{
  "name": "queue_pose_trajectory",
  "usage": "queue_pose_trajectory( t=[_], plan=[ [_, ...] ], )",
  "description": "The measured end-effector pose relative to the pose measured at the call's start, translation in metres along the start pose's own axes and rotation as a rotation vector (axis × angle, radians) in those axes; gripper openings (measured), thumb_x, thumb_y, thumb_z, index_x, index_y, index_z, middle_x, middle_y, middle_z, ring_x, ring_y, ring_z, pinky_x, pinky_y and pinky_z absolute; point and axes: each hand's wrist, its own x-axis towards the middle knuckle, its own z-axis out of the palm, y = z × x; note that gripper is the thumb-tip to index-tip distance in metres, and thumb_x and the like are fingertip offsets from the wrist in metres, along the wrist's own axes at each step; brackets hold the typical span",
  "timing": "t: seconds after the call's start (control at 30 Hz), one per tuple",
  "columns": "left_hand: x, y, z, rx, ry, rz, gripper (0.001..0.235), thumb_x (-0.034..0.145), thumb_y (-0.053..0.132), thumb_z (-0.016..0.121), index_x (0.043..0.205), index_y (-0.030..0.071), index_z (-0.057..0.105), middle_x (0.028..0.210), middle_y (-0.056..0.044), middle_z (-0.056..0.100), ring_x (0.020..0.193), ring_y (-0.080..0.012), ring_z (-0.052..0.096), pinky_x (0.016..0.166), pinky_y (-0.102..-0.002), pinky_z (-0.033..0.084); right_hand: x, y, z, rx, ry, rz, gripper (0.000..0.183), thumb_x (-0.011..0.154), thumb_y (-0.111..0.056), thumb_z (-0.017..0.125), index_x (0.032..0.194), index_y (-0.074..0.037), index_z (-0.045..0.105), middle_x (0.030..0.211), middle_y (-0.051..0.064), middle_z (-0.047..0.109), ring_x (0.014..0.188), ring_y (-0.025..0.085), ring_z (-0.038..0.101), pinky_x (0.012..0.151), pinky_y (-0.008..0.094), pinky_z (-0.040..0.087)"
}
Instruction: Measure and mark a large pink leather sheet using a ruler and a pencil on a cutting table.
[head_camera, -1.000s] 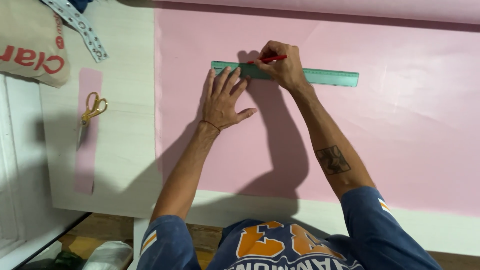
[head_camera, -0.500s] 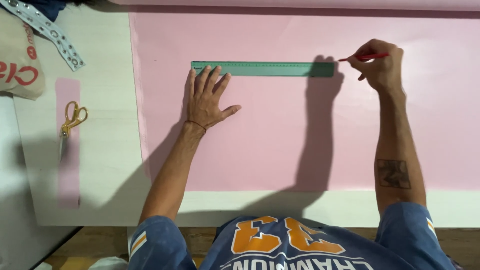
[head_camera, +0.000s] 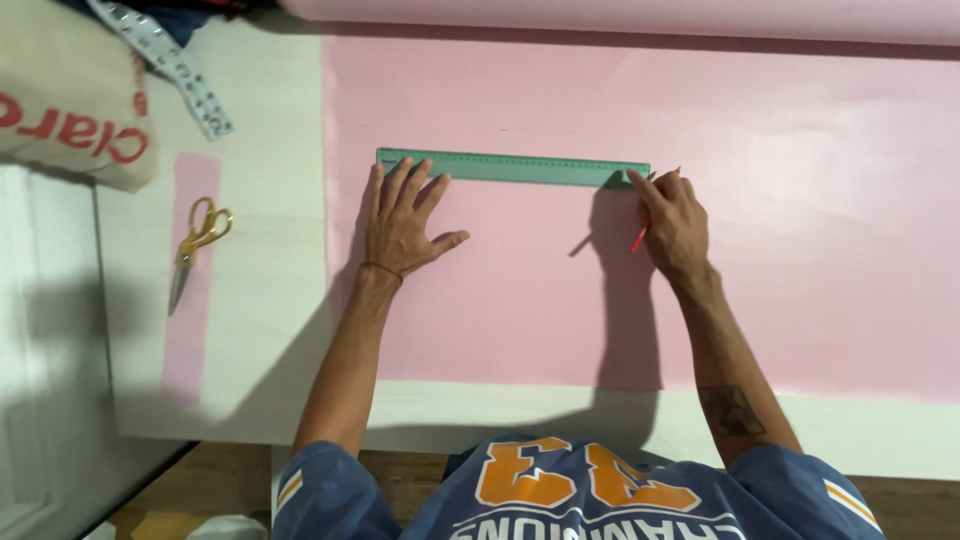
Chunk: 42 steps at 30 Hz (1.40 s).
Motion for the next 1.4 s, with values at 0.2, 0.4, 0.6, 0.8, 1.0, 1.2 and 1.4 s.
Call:
queue_pose_trajectory(
  t=[0.2, 0.4, 0.6, 0.8, 1.0, 1.2, 1.4],
  plan=[
    [-0.005, -0.049, -0.012, 0.000, 0.013, -0.032, 0.093, 0.083, 0.086, 0.065, 0.149, 0.022, 0.063, 0.157, -0.011, 0.054, 0.151, -0.0350, 0.043, 0.129, -0.061, 0.015, 0.027, -0.045, 0.022, -0.151, 0.113, -0.122, 0.038, 0.108, -0.012, 0.063, 0.145, -0.014, 0.070, 0.098, 0.009, 0.054, 0.087, 0.027, 0.055, 0.074, 0.040, 0.044],
    [-0.003, -0.061, -0.016, -0.017, 0.087, -0.095, 0.089, 0.087, 0.085, 0.064, 0.145, 0.018, 0.068, 0.156, -0.013, 0.054, 0.152, -0.0362, 0.041, 0.129, -0.059, 0.014, 0.041, -0.052, 0.055, -0.184, 0.224, -0.151, 0.043, 0.106, -0.011, 0.061, 0.148, -0.018, 0.068, 0.096, 0.008, 0.052, 0.081, 0.026, 0.049, 0.074, 0.039, 0.037],
    [-0.002, -0.060, -0.014, -0.044, 0.072, -0.110, 0.091, 0.088, 0.086, 0.064, 0.147, 0.018, 0.065, 0.160, -0.014, 0.050, 0.154, -0.0366, 0.036, 0.130, -0.059, 0.011, 0.042, -0.055, 0.053, -0.163, 0.244, -0.150, 0.043, 0.106, -0.011, 0.064, 0.148, -0.017, 0.070, 0.094, 0.007, 0.050, 0.080, 0.026, 0.047, 0.074, 0.039, 0.035],
    [-0.004, -0.062, -0.011, -0.051, 0.028, -0.114, 0.093, 0.087, 0.086, 0.063, 0.151, 0.018, 0.062, 0.163, -0.014, 0.045, 0.157, -0.0360, 0.029, 0.131, -0.059, 0.007, 0.043, -0.058, 0.053, -0.197, 0.278, -0.146, 0.039, 0.107, -0.012, 0.065, 0.145, -0.017, 0.073, 0.093, 0.006, 0.049, 0.078, 0.024, 0.045, 0.074, 0.038, 0.035],
    [-0.004, -0.061, -0.012, -0.039, 0.016, -0.119, 0.088, 0.088, 0.079, 0.069, 0.151, 0.018, 0.061, 0.163, -0.014, 0.045, 0.157, -0.0365, 0.031, 0.130, -0.059, 0.008, 0.041, -0.053, 0.059, -0.190, 0.266, -0.125, 0.037, 0.108, -0.014, 0.065, 0.145, -0.017, 0.073, 0.093, 0.005, 0.050, 0.079, 0.023, 0.045, 0.074, 0.038, 0.035],
    [-0.005, -0.061, -0.010, -0.035, 0.017, -0.125, 0.088, 0.087, 0.079, 0.069, 0.151, 0.019, 0.061, 0.163, -0.013, 0.046, 0.157, -0.0361, 0.030, 0.130, -0.059, 0.006, 0.041, -0.050, 0.061, -0.219, 0.282, -0.145, 0.041, 0.106, -0.013, 0.068, 0.146, -0.019, 0.072, 0.093, 0.006, 0.051, 0.078, 0.024, 0.045, 0.074, 0.038, 0.034],
    [-0.005, -0.061, -0.009, -0.040, 0.022, -0.129, 0.087, 0.087, 0.079, 0.069, 0.150, 0.019, 0.063, 0.162, -0.013, 0.047, 0.157, -0.0356, 0.031, 0.130, -0.059, 0.007, 0.043, -0.057, 0.055, -0.222, 0.271, -0.129, 0.040, 0.106, -0.013, 0.068, 0.146, -0.018, 0.072, 0.094, 0.006, 0.053, 0.078, 0.024, 0.047, 0.074, 0.038, 0.035]
  ],
)
